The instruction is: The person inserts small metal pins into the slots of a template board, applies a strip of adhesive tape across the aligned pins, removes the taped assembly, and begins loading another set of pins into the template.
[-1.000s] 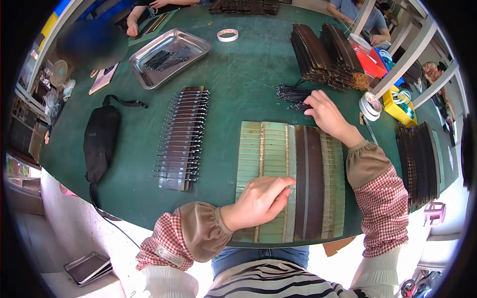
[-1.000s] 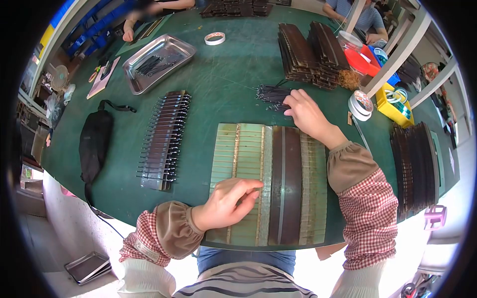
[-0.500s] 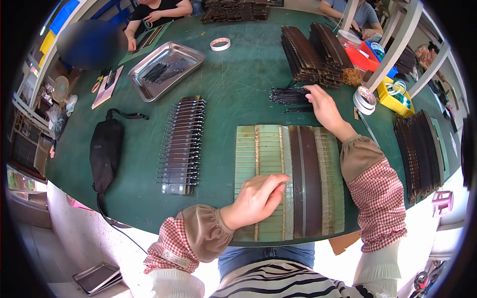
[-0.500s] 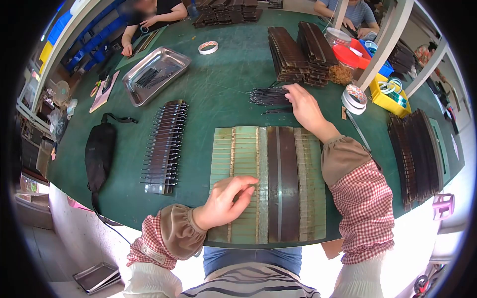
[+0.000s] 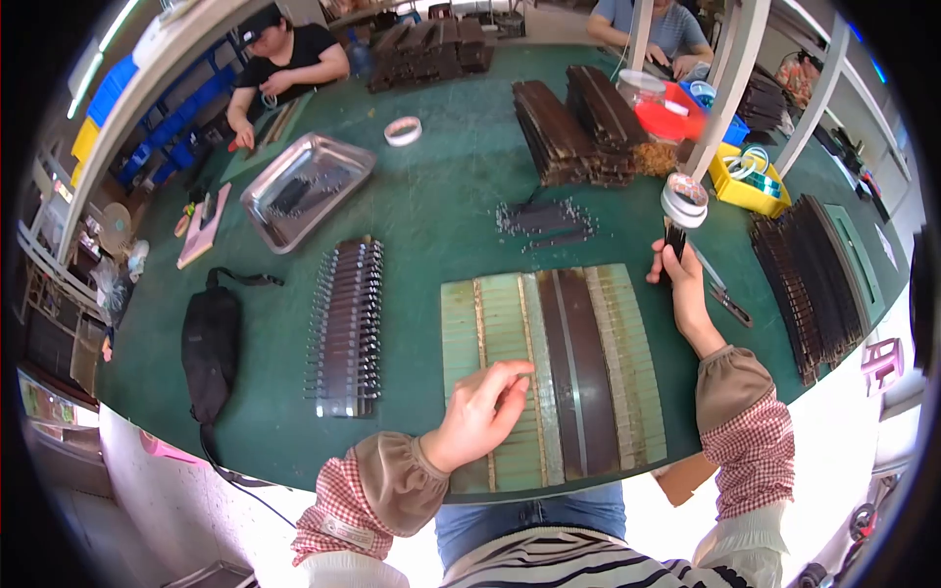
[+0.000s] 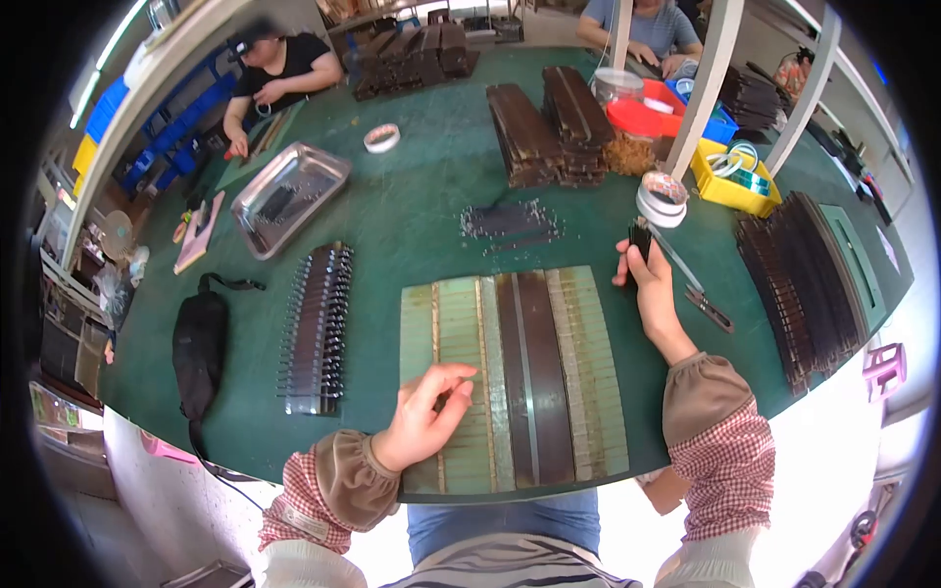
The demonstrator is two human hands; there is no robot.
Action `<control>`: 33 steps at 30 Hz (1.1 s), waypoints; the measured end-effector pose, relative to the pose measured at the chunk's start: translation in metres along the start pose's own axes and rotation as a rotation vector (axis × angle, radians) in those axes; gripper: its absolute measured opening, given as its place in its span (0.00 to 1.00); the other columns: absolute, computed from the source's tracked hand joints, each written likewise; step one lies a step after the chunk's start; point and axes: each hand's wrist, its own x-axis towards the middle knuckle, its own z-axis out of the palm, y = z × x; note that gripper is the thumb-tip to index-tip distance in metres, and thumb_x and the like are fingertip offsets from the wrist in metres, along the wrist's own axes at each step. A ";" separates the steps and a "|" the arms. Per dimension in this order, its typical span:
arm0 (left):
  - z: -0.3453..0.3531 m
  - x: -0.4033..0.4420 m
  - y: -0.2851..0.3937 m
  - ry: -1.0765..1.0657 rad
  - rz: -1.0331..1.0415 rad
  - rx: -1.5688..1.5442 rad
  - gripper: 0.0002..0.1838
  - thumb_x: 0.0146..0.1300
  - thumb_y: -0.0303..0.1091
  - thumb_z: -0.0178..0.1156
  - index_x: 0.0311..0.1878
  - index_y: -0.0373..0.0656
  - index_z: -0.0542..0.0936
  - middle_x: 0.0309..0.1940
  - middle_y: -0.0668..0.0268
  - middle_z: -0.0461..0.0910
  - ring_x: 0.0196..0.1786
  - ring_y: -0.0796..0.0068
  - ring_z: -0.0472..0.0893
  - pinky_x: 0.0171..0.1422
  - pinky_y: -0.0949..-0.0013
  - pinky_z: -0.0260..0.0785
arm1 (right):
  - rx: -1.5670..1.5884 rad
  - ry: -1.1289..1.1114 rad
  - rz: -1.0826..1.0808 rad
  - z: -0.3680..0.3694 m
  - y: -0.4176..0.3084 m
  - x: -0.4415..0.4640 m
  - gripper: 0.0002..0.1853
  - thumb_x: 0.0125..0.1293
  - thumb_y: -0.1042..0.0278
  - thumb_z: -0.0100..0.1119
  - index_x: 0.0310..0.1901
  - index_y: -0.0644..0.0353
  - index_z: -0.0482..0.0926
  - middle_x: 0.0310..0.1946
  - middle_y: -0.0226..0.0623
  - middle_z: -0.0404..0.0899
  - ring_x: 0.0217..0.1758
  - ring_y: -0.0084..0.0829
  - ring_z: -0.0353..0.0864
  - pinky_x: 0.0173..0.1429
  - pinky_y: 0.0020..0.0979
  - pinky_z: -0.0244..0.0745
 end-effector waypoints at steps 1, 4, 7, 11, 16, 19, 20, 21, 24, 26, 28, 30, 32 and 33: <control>0.001 -0.001 0.000 0.001 -0.023 -0.001 0.12 0.68 0.21 0.62 0.54 0.36 0.79 0.30 0.64 0.83 0.30 0.81 0.80 0.35 0.74 0.73 | -0.013 -0.028 0.040 -0.001 -0.006 -0.001 0.10 0.81 0.64 0.46 0.53 0.59 0.74 0.27 0.24 0.69 0.26 0.17 0.67 0.32 0.22 0.64; 0.001 -0.001 0.000 -0.003 -0.056 0.033 0.12 0.69 0.24 0.62 0.55 0.38 0.80 0.33 0.65 0.84 0.35 0.81 0.83 0.40 0.75 0.76 | 0.040 -0.083 0.228 0.009 -0.031 -0.014 0.11 0.80 0.63 0.47 0.56 0.56 0.75 0.20 0.20 0.65 0.16 0.14 0.56 0.20 0.21 0.47; 0.000 0.006 0.004 -0.048 -0.146 -0.031 0.12 0.71 0.25 0.62 0.56 0.39 0.78 0.37 0.66 0.83 0.42 0.77 0.85 0.48 0.70 0.78 | 0.173 -0.306 0.414 0.023 -0.063 -0.033 0.08 0.75 0.66 0.55 0.48 0.59 0.76 0.20 0.22 0.68 0.14 0.14 0.55 0.18 0.22 0.45; 0.003 0.024 0.010 -0.174 -0.324 -0.409 0.13 0.75 0.28 0.59 0.59 0.40 0.74 0.38 0.66 0.81 0.38 0.79 0.80 0.47 0.73 0.75 | 0.204 -0.565 0.599 0.049 -0.095 -0.061 0.09 0.71 0.70 0.63 0.46 0.65 0.78 0.27 0.30 0.75 0.18 0.14 0.60 0.19 0.21 0.47; 0.015 0.033 0.017 -0.241 -0.327 -0.613 0.06 0.77 0.29 0.56 0.52 0.39 0.76 0.37 0.67 0.80 0.37 0.81 0.79 0.44 0.74 0.73 | 0.115 -0.726 0.543 0.071 -0.094 -0.091 0.10 0.70 0.69 0.66 0.50 0.60 0.80 0.29 0.24 0.75 0.20 0.12 0.59 0.21 0.21 0.50; 0.015 0.025 0.018 -0.271 -0.399 -0.662 0.04 0.77 0.29 0.56 0.47 0.40 0.77 0.37 0.67 0.81 0.36 0.81 0.79 0.44 0.74 0.73 | 0.066 -0.721 0.513 0.067 -0.095 -0.098 0.09 0.70 0.68 0.67 0.47 0.60 0.82 0.27 0.21 0.73 0.22 0.12 0.62 0.23 0.21 0.54; 0.015 0.021 0.019 -0.283 -0.426 -0.685 0.04 0.76 0.29 0.57 0.46 0.40 0.77 0.36 0.67 0.81 0.36 0.80 0.79 0.43 0.74 0.73 | 0.058 -0.719 0.516 0.065 -0.093 -0.101 0.08 0.70 0.67 0.67 0.46 0.60 0.82 0.26 0.21 0.73 0.22 0.12 0.63 0.23 0.22 0.55; 0.014 0.019 0.020 -0.262 -0.440 -0.699 0.04 0.75 0.29 0.57 0.45 0.40 0.78 0.36 0.67 0.81 0.36 0.80 0.79 0.43 0.74 0.73 | 0.030 -0.705 0.487 0.064 -0.091 -0.105 0.08 0.70 0.66 0.67 0.45 0.60 0.83 0.26 0.21 0.73 0.22 0.12 0.64 0.24 0.22 0.56; 0.007 0.010 0.034 -0.190 -0.537 -0.751 0.06 0.73 0.32 0.60 0.41 0.40 0.80 0.34 0.66 0.82 0.35 0.78 0.80 0.43 0.74 0.72 | -0.142 -0.614 0.422 0.062 -0.089 -0.116 0.11 0.68 0.63 0.69 0.42 0.62 0.84 0.27 0.25 0.76 0.26 0.16 0.70 0.30 0.25 0.67; 0.006 -0.001 0.041 -0.170 -0.602 -0.730 0.06 0.74 0.30 0.58 0.43 0.38 0.81 0.33 0.66 0.82 0.35 0.79 0.80 0.43 0.74 0.74 | -0.283 -0.623 0.222 0.058 -0.096 -0.125 0.10 0.69 0.66 0.69 0.49 0.59 0.85 0.30 0.21 0.80 0.26 0.13 0.71 0.29 0.20 0.67; 0.015 -0.020 0.045 -0.115 -0.527 -0.618 0.07 0.75 0.27 0.56 0.44 0.37 0.82 0.33 0.66 0.83 0.36 0.79 0.81 0.43 0.74 0.75 | -0.310 -0.625 0.275 0.052 -0.096 -0.136 0.12 0.66 0.65 0.70 0.43 0.65 0.82 0.29 0.35 0.80 0.34 0.22 0.76 0.41 0.30 0.74; 0.016 -0.033 0.056 -0.144 -0.488 -0.392 0.06 0.74 0.24 0.57 0.43 0.35 0.83 0.33 0.66 0.84 0.37 0.80 0.82 0.43 0.75 0.75 | -0.407 -0.602 0.078 0.047 -0.096 -0.148 0.12 0.65 0.67 0.70 0.44 0.66 0.82 0.30 0.39 0.80 0.33 0.26 0.77 0.40 0.31 0.73; 0.015 -0.039 0.063 -0.109 -0.380 -0.273 0.03 0.71 0.23 0.61 0.41 0.35 0.82 0.32 0.66 0.84 0.36 0.80 0.82 0.43 0.75 0.74 | -0.459 -0.642 0.144 0.042 -0.104 -0.155 0.12 0.64 0.69 0.69 0.43 0.68 0.82 0.31 0.42 0.78 0.32 0.32 0.76 0.40 0.32 0.72; 0.015 -0.046 0.060 -0.096 -0.331 -0.170 0.01 0.69 0.22 0.63 0.40 0.35 0.82 0.33 0.64 0.84 0.36 0.80 0.82 0.43 0.75 0.73 | -0.458 -0.632 0.158 0.040 -0.105 -0.158 0.11 0.64 0.70 0.69 0.42 0.68 0.82 0.30 0.42 0.77 0.30 0.35 0.75 0.38 0.34 0.71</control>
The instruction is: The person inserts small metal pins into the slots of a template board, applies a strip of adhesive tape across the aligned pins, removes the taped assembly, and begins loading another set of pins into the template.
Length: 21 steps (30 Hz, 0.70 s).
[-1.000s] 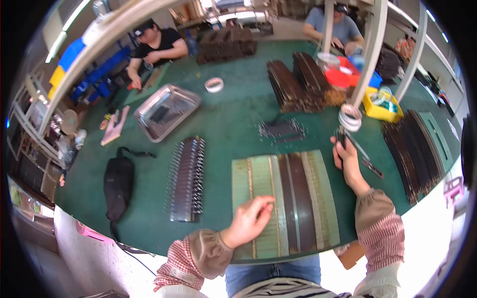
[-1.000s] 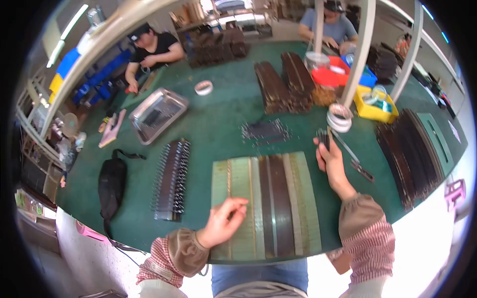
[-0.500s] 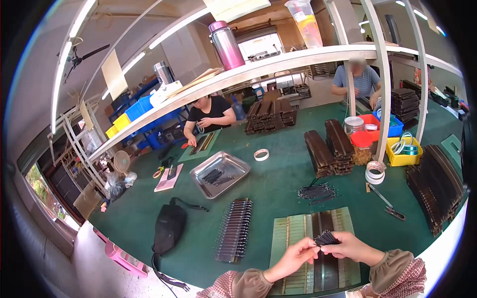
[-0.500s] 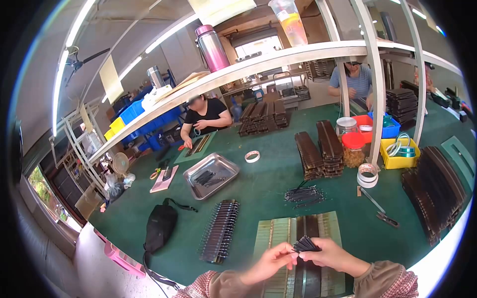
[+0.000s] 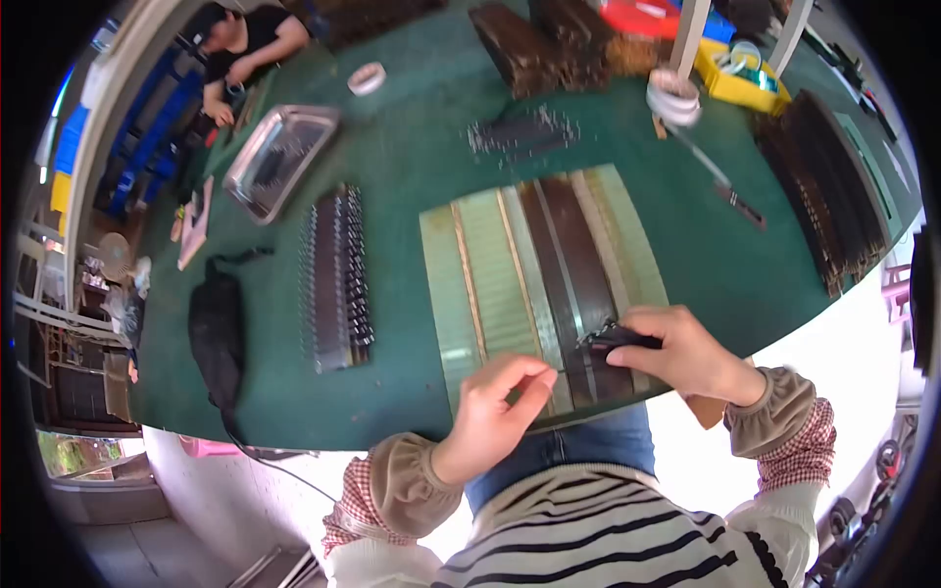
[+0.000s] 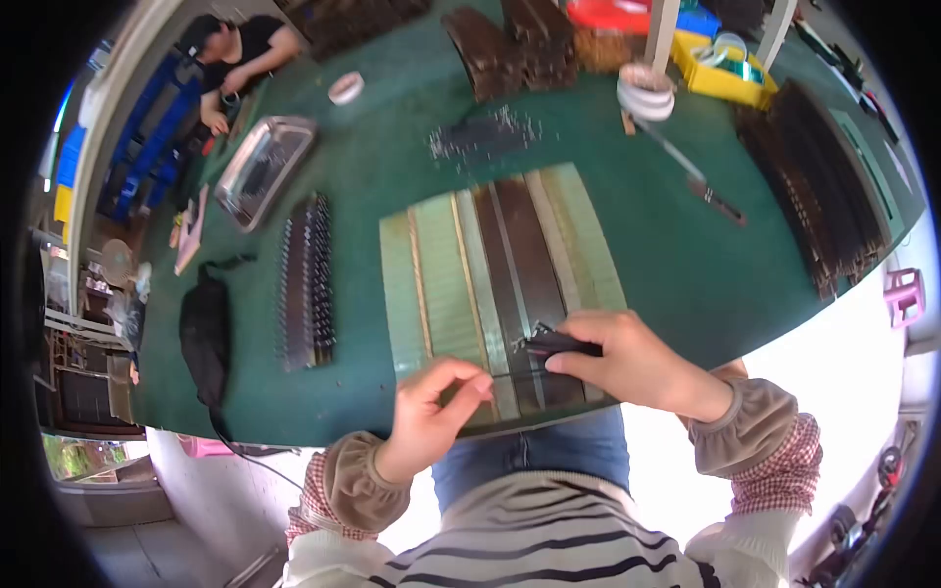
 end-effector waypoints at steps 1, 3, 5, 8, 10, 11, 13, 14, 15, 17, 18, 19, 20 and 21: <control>-0.003 -0.003 0.003 0.029 0.052 0.082 0.02 0.66 0.19 0.63 0.39 0.35 0.82 0.33 0.62 0.84 0.37 0.73 0.83 0.43 0.72 0.73 | -0.035 0.006 -0.044 0.000 0.005 -0.003 0.10 0.63 0.72 0.69 0.43 0.68 0.82 0.30 0.42 0.77 0.31 0.36 0.75 0.38 0.33 0.71; -0.007 -0.008 0.000 0.085 0.254 0.271 0.06 0.60 0.16 0.63 0.40 0.34 0.82 0.37 0.59 0.84 0.42 0.62 0.83 0.46 0.66 0.75 | -0.009 -0.006 0.060 0.000 0.005 -0.009 0.10 0.63 0.74 0.69 0.43 0.70 0.81 0.31 0.42 0.77 0.31 0.36 0.76 0.37 0.34 0.71; -0.003 -0.017 -0.005 0.113 0.354 0.415 0.08 0.58 0.16 0.64 0.41 0.33 0.82 0.42 0.57 0.83 0.48 0.54 0.81 0.51 0.61 0.75 | 0.006 -0.060 0.135 -0.001 -0.003 -0.012 0.11 0.63 0.75 0.69 0.44 0.70 0.81 0.31 0.43 0.78 0.31 0.37 0.77 0.37 0.34 0.72; 0.002 -0.031 -0.008 0.071 0.368 0.474 0.11 0.56 0.17 0.65 0.43 0.32 0.83 0.49 0.54 0.82 0.55 0.47 0.79 0.59 0.53 0.74 | -0.072 -0.064 0.010 0.006 0.004 -0.014 0.11 0.62 0.76 0.68 0.45 0.71 0.81 0.33 0.43 0.78 0.33 0.39 0.79 0.38 0.35 0.73; 0.004 -0.036 -0.012 0.038 0.345 0.456 0.12 0.57 0.18 0.64 0.45 0.32 0.83 0.54 0.51 0.81 0.61 0.44 0.77 0.67 0.48 0.71 | -0.121 -0.060 -0.084 0.010 0.007 -0.013 0.12 0.62 0.77 0.67 0.46 0.70 0.81 0.34 0.43 0.79 0.34 0.41 0.80 0.40 0.36 0.75; 0.004 -0.038 -0.012 0.043 0.338 0.443 0.12 0.57 0.18 0.64 0.45 0.32 0.83 0.54 0.51 0.81 0.61 0.44 0.77 0.67 0.47 0.71 | -0.129 -0.067 -0.094 0.010 0.007 -0.011 0.12 0.62 0.77 0.67 0.46 0.70 0.81 0.34 0.43 0.79 0.35 0.42 0.80 0.40 0.36 0.76; 0.004 -0.038 -0.013 0.054 0.331 0.418 0.12 0.57 0.18 0.64 0.45 0.32 0.83 0.54 0.50 0.81 0.61 0.44 0.77 0.68 0.46 0.70 | -0.143 -0.074 -0.105 0.012 0.007 -0.009 0.12 0.61 0.77 0.67 0.47 0.70 0.81 0.35 0.44 0.79 0.36 0.42 0.81 0.41 0.36 0.77; 0.004 -0.038 -0.014 0.052 0.340 0.425 0.12 0.57 0.19 0.64 0.46 0.32 0.82 0.55 0.50 0.80 0.62 0.45 0.77 0.68 0.45 0.71 | -0.149 -0.075 -0.106 0.012 0.008 -0.008 0.13 0.61 0.77 0.67 0.47 0.69 0.81 0.35 0.44 0.79 0.37 0.42 0.82 0.42 0.36 0.78; 0.004 -0.038 -0.015 0.051 0.351 0.432 0.13 0.56 0.19 0.64 0.46 0.32 0.82 0.56 0.50 0.80 0.62 0.45 0.77 0.67 0.44 0.71 | -0.156 -0.075 -0.109 0.013 0.008 -0.008 0.13 0.61 0.77 0.67 0.47 0.69 0.81 0.35 0.44 0.80 0.37 0.42 0.82 0.42 0.37 0.78; 0.003 -0.038 -0.017 0.047 0.365 0.439 0.15 0.56 0.20 0.65 0.48 0.32 0.81 0.57 0.50 0.79 0.62 0.46 0.76 0.67 0.43 0.72 | -0.178 -0.093 -0.103 0.014 0.008 -0.007 0.13 0.60 0.77 0.68 0.47 0.69 0.82 0.35 0.43 0.80 0.37 0.42 0.83 0.42 0.37 0.78; 0.004 -0.039 -0.018 0.044 0.369 0.439 0.15 0.56 0.20 0.65 0.49 0.32 0.81 0.58 0.50 0.79 0.62 0.46 0.76 0.67 0.43 0.72 | -0.188 -0.102 -0.100 0.015 0.009 -0.007 0.13 0.60 0.77 0.68 0.47 0.68 0.82 0.35 0.43 0.80 0.37 0.42 0.83 0.41 0.37 0.79; 0.004 -0.039 -0.019 0.040 0.374 0.439 0.16 0.56 0.21 0.65 0.49 0.32 0.81 0.58 0.50 0.78 0.63 0.45 0.76 0.67 0.43 0.71 | -0.192 -0.089 -0.110 0.016 0.009 -0.006 0.13 0.60 0.77 0.68 0.47 0.68 0.82 0.35 0.43 0.80 0.37 0.42 0.83 0.41 0.37 0.79; 0.005 -0.039 -0.017 0.033 0.368 0.453 0.16 0.56 0.21 0.65 0.49 0.32 0.82 0.58 0.49 0.79 0.63 0.44 0.76 0.67 0.43 0.71 | -0.195 -0.077 -0.121 0.017 0.010 -0.006 0.13 0.60 0.77 0.68 0.47 0.68 0.82 0.35 0.43 0.80 0.37 0.42 0.83 0.41 0.37 0.79; 0.006 -0.038 -0.015 0.027 0.363 0.467 0.15 0.56 0.21 0.64 0.49 0.32 0.82 0.58 0.49 0.79 0.62 0.43 0.76 0.68 0.43 0.70 | -0.199 -0.065 -0.133 0.018 0.010 -0.006 0.13 0.60 0.77 0.68 0.47 0.68 0.82 0.35 0.43 0.80 0.37 0.42 0.83 0.41 0.37 0.79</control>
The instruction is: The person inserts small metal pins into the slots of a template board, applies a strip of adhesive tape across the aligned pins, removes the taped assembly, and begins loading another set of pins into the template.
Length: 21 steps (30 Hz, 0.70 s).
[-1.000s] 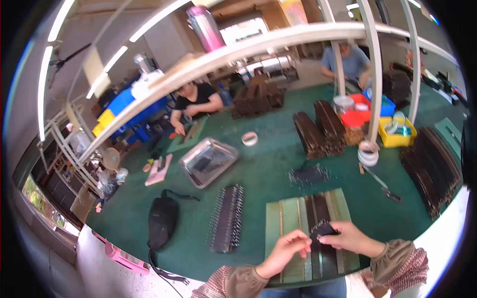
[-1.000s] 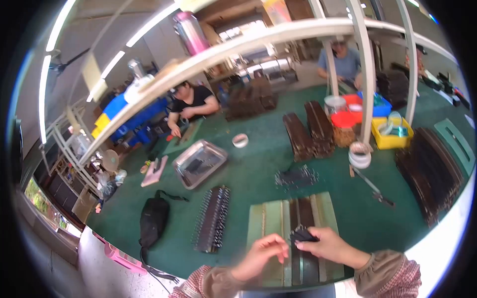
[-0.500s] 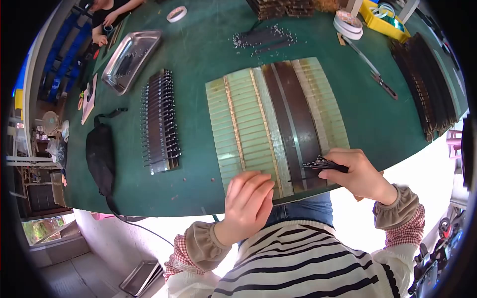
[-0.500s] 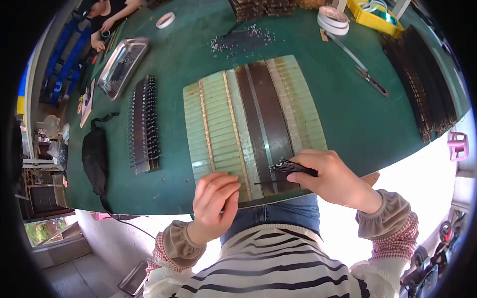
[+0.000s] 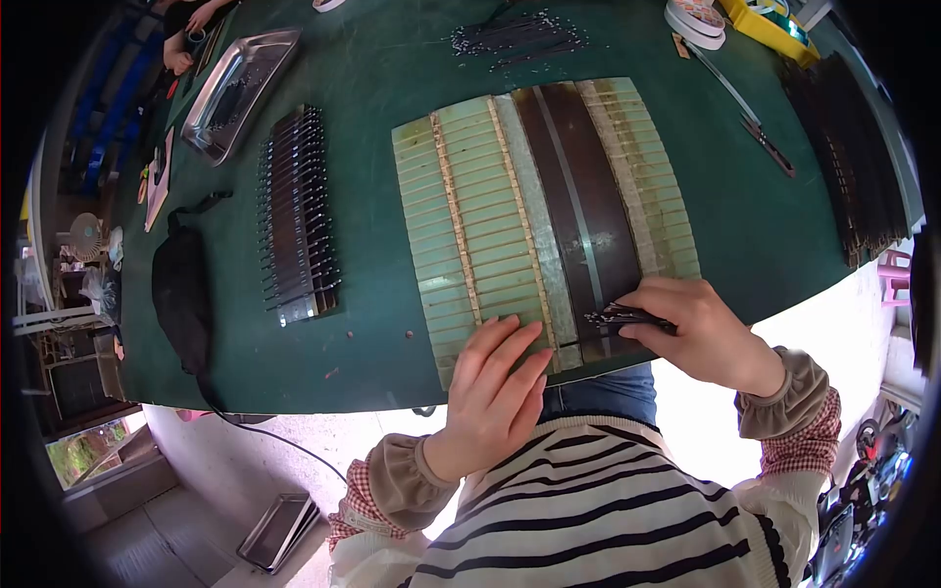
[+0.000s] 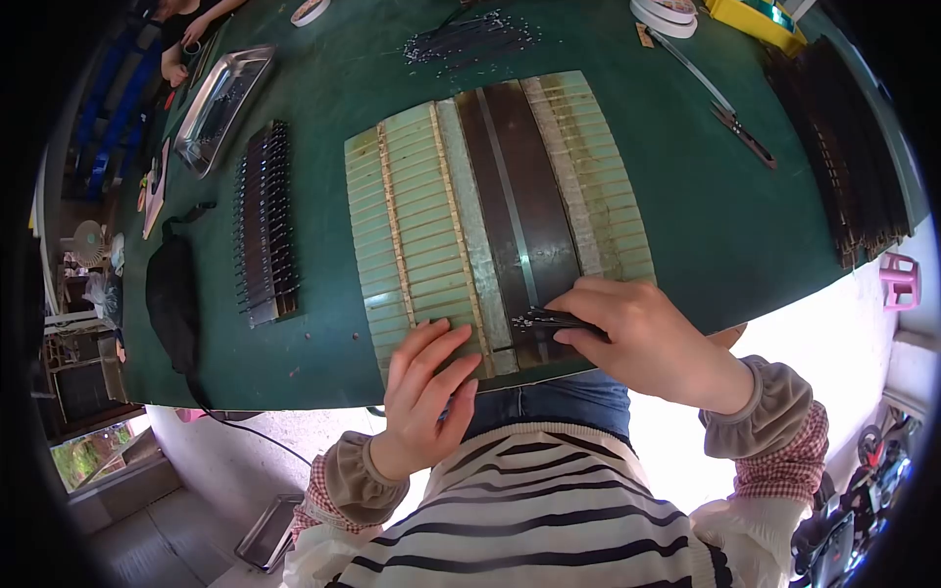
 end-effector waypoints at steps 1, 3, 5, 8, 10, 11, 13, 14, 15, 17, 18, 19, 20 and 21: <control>0.000 0.001 0.001 -0.010 -0.004 0.012 0.15 0.56 0.21 0.64 0.49 0.32 0.83 0.58 0.48 0.79 0.62 0.42 0.76 0.68 0.43 0.69 | -0.011 -0.005 0.002 0.000 0.000 0.000 0.13 0.60 0.77 0.67 0.47 0.68 0.82 0.36 0.43 0.80 0.37 0.42 0.83 0.41 0.37 0.79; 0.002 0.000 0.000 -0.020 0.017 0.033 0.16 0.56 0.22 0.64 0.49 0.32 0.83 0.59 0.47 0.78 0.62 0.42 0.75 0.68 0.42 0.68 | -0.033 -0.016 0.006 -0.001 0.000 -0.001 0.14 0.60 0.78 0.67 0.47 0.67 0.82 0.36 0.43 0.80 0.37 0.42 0.84 0.41 0.36 0.79; 0.003 0.000 -0.001 -0.017 0.021 0.033 0.17 0.55 0.22 0.64 0.50 0.32 0.83 0.59 0.47 0.78 0.62 0.42 0.75 0.68 0.41 0.68 | -0.031 -0.031 0.017 -0.001 0.000 -0.001 0.14 0.60 0.78 0.67 0.48 0.67 0.82 0.36 0.43 0.81 0.38 0.42 0.84 0.41 0.36 0.79; 0.003 -0.001 -0.001 0.000 0.004 0.006 0.17 0.55 0.21 0.64 0.49 0.32 0.83 0.59 0.47 0.78 0.62 0.42 0.75 0.68 0.41 0.68 | -0.005 -0.035 0.036 -0.003 -0.003 -0.002 0.14 0.60 0.78 0.67 0.48 0.67 0.82 0.37 0.43 0.81 0.38 0.42 0.84 0.42 0.36 0.80; 0.003 -0.002 -0.002 0.001 -0.002 -0.004 0.17 0.55 0.21 0.64 0.49 0.32 0.83 0.60 0.47 0.78 0.63 0.42 0.75 0.68 0.42 0.68 | 0.013 -0.035 0.047 -0.005 -0.004 -0.002 0.14 0.60 0.78 0.67 0.49 0.67 0.82 0.37 0.43 0.81 0.38 0.42 0.84 0.42 0.36 0.80; 0.002 -0.002 -0.002 -0.001 -0.006 -0.004 0.16 0.55 0.21 0.64 0.49 0.32 0.83 0.59 0.47 0.78 0.63 0.42 0.75 0.68 0.42 0.68 | 0.017 -0.038 0.052 -0.006 -0.004 -0.002 0.14 0.60 0.78 0.67 0.49 0.67 0.82 0.36 0.43 0.81 0.38 0.42 0.84 0.42 0.36 0.80; 0.002 -0.001 -0.002 -0.005 -0.012 -0.006 0.16 0.54 0.21 0.64 0.48 0.32 0.83 0.59 0.47 0.78 0.62 0.42 0.75 0.68 0.42 0.68 | 0.018 -0.036 0.044 -0.006 -0.003 -0.003 0.14 0.60 0.78 0.67 0.49 0.67 0.82 0.36 0.43 0.80 0.38 0.42 0.84 0.42 0.36 0.80; 0.002 -0.002 -0.002 -0.011 -0.006 0.002 0.17 0.55 0.21 0.64 0.50 0.32 0.83 0.60 0.47 0.78 0.63 0.42 0.75 0.69 0.41 0.68 | 0.015 -0.030 0.032 -0.003 -0.003 -0.002 0.14 0.60 0.79 0.66 0.49 0.67 0.82 0.36 0.43 0.80 0.38 0.42 0.84 0.42 0.36 0.80; 0.003 -0.002 -0.001 -0.016 0.001 0.010 0.18 0.55 0.22 0.64 0.51 0.33 0.83 0.61 0.48 0.77 0.64 0.42 0.74 0.69 0.41 0.67 | 0.011 -0.024 0.018 -0.002 -0.002 -0.002 0.14 0.60 0.79 0.66 0.49 0.67 0.82 0.36 0.43 0.80 0.38 0.42 0.84 0.41 0.36 0.80; 0.002 -0.001 0.000 -0.061 0.020 0.062 0.20 0.56 0.24 0.65 0.54 0.36 0.82 0.63 0.48 0.76 0.65 0.42 0.73 0.70 0.40 0.65 | -0.003 -0.016 0.027 0.001 0.000 -0.002 0.13 0.59 0.78 0.67 0.47 0.67 0.81 0.36 0.42 0.79 0.37 0.42 0.84 0.40 0.37 0.79; 0.001 0.002 0.004 -0.101 0.033 0.104 0.21 0.56 0.25 0.65 0.55 0.37 0.82 0.65 0.48 0.75 0.66 0.42 0.72 0.71 0.40 0.63 | -0.010 -0.014 0.030 0.002 0.000 -0.002 0.13 0.59 0.78 0.67 0.46 0.67 0.81 0.35 0.42 0.79 0.36 0.42 0.84 0.39 0.37 0.79; 0.001 0.004 0.006 -0.141 0.045 0.147 0.22 0.57 0.27 0.66 0.57 0.38 0.82 0.67 0.49 0.73 0.67 0.42 0.71 0.72 0.40 0.62 | -0.054 -0.011 0.040 0.003 -0.002 -0.002 0.12 0.59 0.78 0.67 0.45 0.67 0.81 0.35 0.42 0.78 0.36 0.42 0.83 0.38 0.38 0.79; 0.003 0.003 0.006 -0.156 0.053 0.178 0.23 0.57 0.28 0.66 0.58 0.40 0.81 0.68 0.49 0.72 0.67 0.42 0.71 0.72 0.39 0.61 | -0.098 -0.009 0.051 0.004 -0.007 -0.003 0.11 0.59 0.78 0.67 0.44 0.68 0.80 0.35 0.42 0.78 0.35 0.41 0.83 0.37 0.38 0.79; 0.006 0.001 0.006 -0.172 0.060 0.208 0.24 0.57 0.29 0.66 0.59 0.41 0.81 0.69 0.50 0.71 0.68 0.42 0.70 0.72 0.39 0.59 | -0.142 -0.006 0.062 0.005 -0.010 -0.005 0.11 0.58 0.78 0.68 0.42 0.68 0.80 0.34 0.42 0.77 0.35 0.41 0.83 0.36 0.38 0.78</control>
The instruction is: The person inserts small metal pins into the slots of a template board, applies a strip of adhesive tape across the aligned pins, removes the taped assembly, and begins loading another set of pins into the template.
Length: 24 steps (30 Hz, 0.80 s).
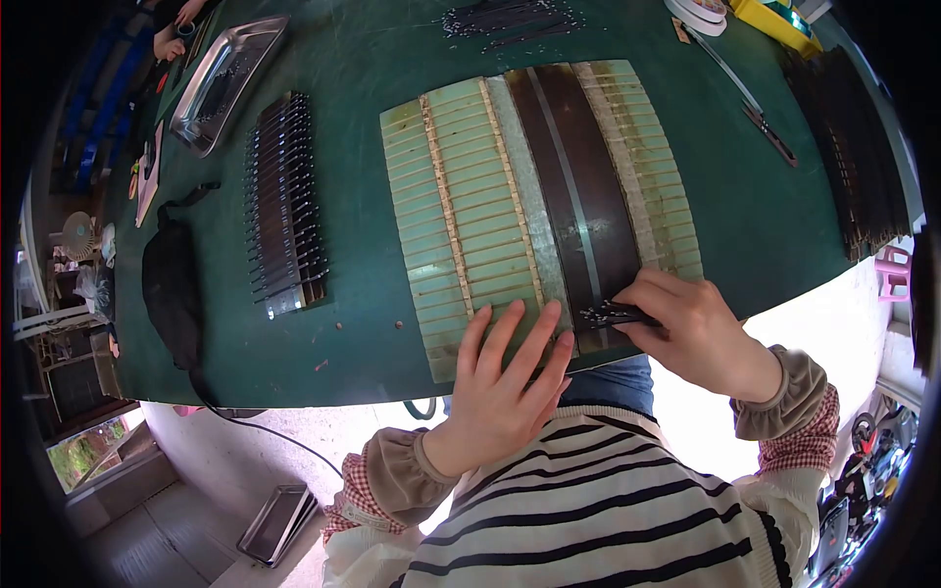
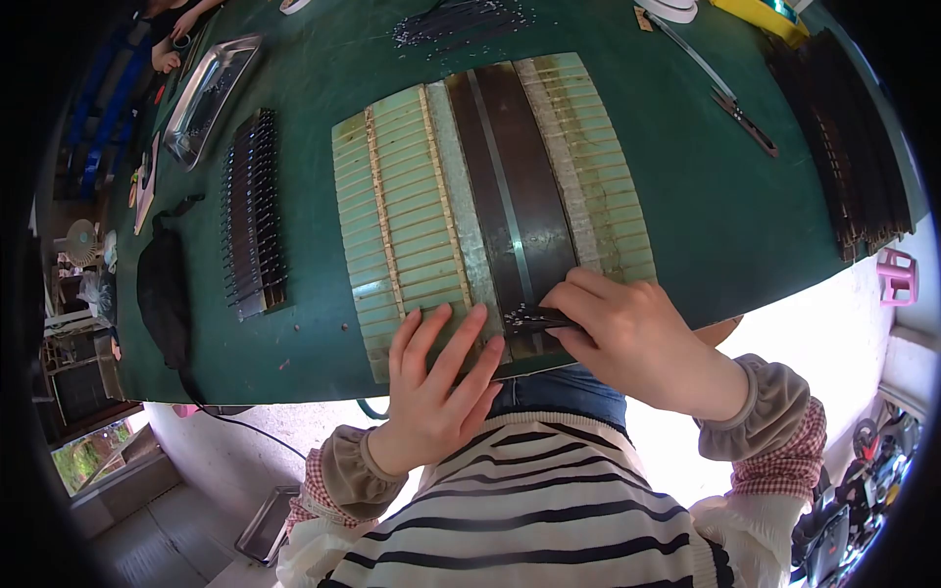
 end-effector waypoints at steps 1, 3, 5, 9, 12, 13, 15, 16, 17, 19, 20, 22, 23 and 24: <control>0.001 -0.001 0.001 -0.016 0.008 0.029 0.24 0.58 0.30 0.67 0.60 0.42 0.81 0.70 0.50 0.70 0.69 0.42 0.70 0.73 0.39 0.58 | -0.043 0.009 0.027 0.000 -0.002 -0.003 0.10 0.59 0.78 0.68 0.42 0.68 0.80 0.34 0.42 0.77 0.34 0.40 0.83 0.36 0.38 0.78; -0.002 -0.002 0.001 -0.011 -0.008 -0.018 0.25 0.58 0.31 0.67 0.61 0.41 0.80 0.70 0.51 0.71 0.69 0.43 0.70 0.73 0.39 0.58 | -0.144 0.044 0.075 -0.003 -0.005 -0.005 0.10 0.59 0.78 0.68 0.40 0.68 0.79 0.33 0.41 0.75 0.33 0.39 0.81 0.36 0.36 0.76; -0.004 0.001 -0.002 0.016 -0.031 -0.099 0.25 0.58 0.31 0.67 0.61 0.39 0.80 0.69 0.51 0.72 0.68 0.45 0.70 0.73 0.41 0.58 | 0.079 0.090 0.140 -0.014 0.004 -0.006 0.10 0.60 0.77 0.69 0.40 0.69 0.79 0.32 0.40 0.74 0.32 0.37 0.79 0.37 0.35 0.74; -0.013 0.013 -0.002 0.120 -0.204 -0.516 0.20 0.61 0.26 0.67 0.57 0.37 0.79 0.63 0.52 0.78 0.67 0.48 0.72 0.73 0.48 0.61 | 0.431 0.024 0.139 -0.025 0.011 0.000 0.10 0.62 0.75 0.70 0.39 0.69 0.79 0.31 0.39 0.73 0.31 0.35 0.74 0.38 0.33 0.70; 0.000 0.030 -0.004 0.194 -0.266 -0.858 0.14 0.61 0.21 0.67 0.49 0.37 0.80 0.53 0.55 0.82 0.62 0.49 0.76 0.66 0.54 0.68 | 0.452 -0.059 -0.046 -0.019 -0.004 0.014 0.10 0.62 0.74 0.70 0.38 0.69 0.79 0.30 0.39 0.73 0.32 0.34 0.74 0.38 0.34 0.70; 0.005 0.032 -0.005 0.212 -0.267 -0.954 0.12 0.60 0.20 0.67 0.47 0.37 0.81 0.49 0.56 0.83 0.59 0.50 0.78 0.63 0.56 0.71 | 0.431 -0.066 -0.015 -0.019 -0.004 0.015 0.10 0.62 0.73 0.70 0.38 0.69 0.79 0.30 0.39 0.73 0.31 0.34 0.74 0.38 0.34 0.70; 0.003 0.032 -0.011 0.229 -0.240 -0.891 0.09 0.61 0.20 0.67 0.44 0.37 0.81 0.48 0.56 0.83 0.59 0.50 0.78 0.63 0.55 0.71 | 0.395 -0.084 0.049 -0.019 -0.004 0.018 0.10 0.62 0.73 0.71 0.38 0.69 0.79 0.29 0.39 0.73 0.31 0.33 0.74 0.38 0.34 0.69; 0.001 0.032 -0.014 0.234 -0.228 -0.860 0.08 0.61 0.20 0.66 0.43 0.37 0.80 0.48 0.56 0.84 0.59 0.49 0.78 0.63 0.54 0.71 | 0.430 -0.087 0.133 -0.023 -0.007 0.019 0.10 0.62 0.73 0.70 0.38 0.69 0.80 0.28 0.39 0.74 0.31 0.33 0.74 0.38 0.34 0.69; -0.002 0.030 -0.015 0.221 -0.218 -0.751 0.07 0.62 0.20 0.65 0.43 0.36 0.80 0.49 0.55 0.83 0.60 0.50 0.78 0.65 0.54 0.70 | 0.465 -0.087 0.219 -0.028 -0.010 0.019 0.10 0.62 0.72 0.70 0.38 0.69 0.80 0.27 0.39 0.74 0.30 0.33 0.74 0.37 0.34 0.69; -0.011 0.026 -0.014 0.194 -0.203 -0.538 0.06 0.63 0.19 0.63 0.43 0.33 0.81 0.51 0.53 0.83 0.63 0.50 0.77 0.68 0.53 0.68 | 0.460 -0.098 0.324 -0.028 -0.008 0.017 0.10 0.62 0.73 0.70 0.38 0.69 0.80 0.28 0.40 0.75 0.30 0.33 0.74 0.37 0.34 0.70; -0.013 0.025 -0.013 0.198 -0.213 -0.492 0.06 0.63 0.19 0.63 0.43 0.33 0.81 0.52 0.52 0.83 0.63 0.49 0.77 0.68 0.52 0.67 | 0.450 -0.102 0.359 -0.028 -0.006 0.017 0.09 0.62 0.73 0.70 0.39 0.69 0.80 0.28 0.41 0.76 0.30 0.33 0.75 0.38 0.34 0.70; -0.016 0.023 -0.011 0.204 -0.230 -0.399 0.05 0.63 0.19 0.63 0.42 0.32 0.82 0.52 0.50 0.83 0.63 0.47 0.77 0.70 0.49 0.67 | 0.410 -0.101 0.344 -0.026 -0.004 0.017 0.09 0.63 0.73 0.69 0.40 0.69 0.80 0.29 0.42 0.77 0.30 0.34 0.76 0.38 0.34 0.71; -0.016 0.021 -0.012 0.205 -0.226 -0.392 0.06 0.62 0.19 0.63 0.43 0.32 0.82 0.53 0.50 0.83 0.64 0.46 0.77 0.71 0.48 0.66 | 0.392 -0.099 0.327 -0.025 -0.002 0.017 0.09 0.63 0.73 0.69 0.40 0.69 0.81 0.29 0.43 0.78 0.31 0.35 0.77 0.38 0.34 0.71; -0.015 0.018 -0.014 0.207 -0.222 -0.385 0.07 0.62 0.19 0.63 0.43 0.32 0.82 0.53 0.50 0.83 0.64 0.46 0.77 0.71 0.47 0.65 | 0.378 -0.095 0.291 -0.023 -0.001 0.017 0.09 0.63 0.74 0.69 0.41 0.69 0.81 0.30 0.43 0.78 0.31 0.37 0.78 0.39 0.35 0.72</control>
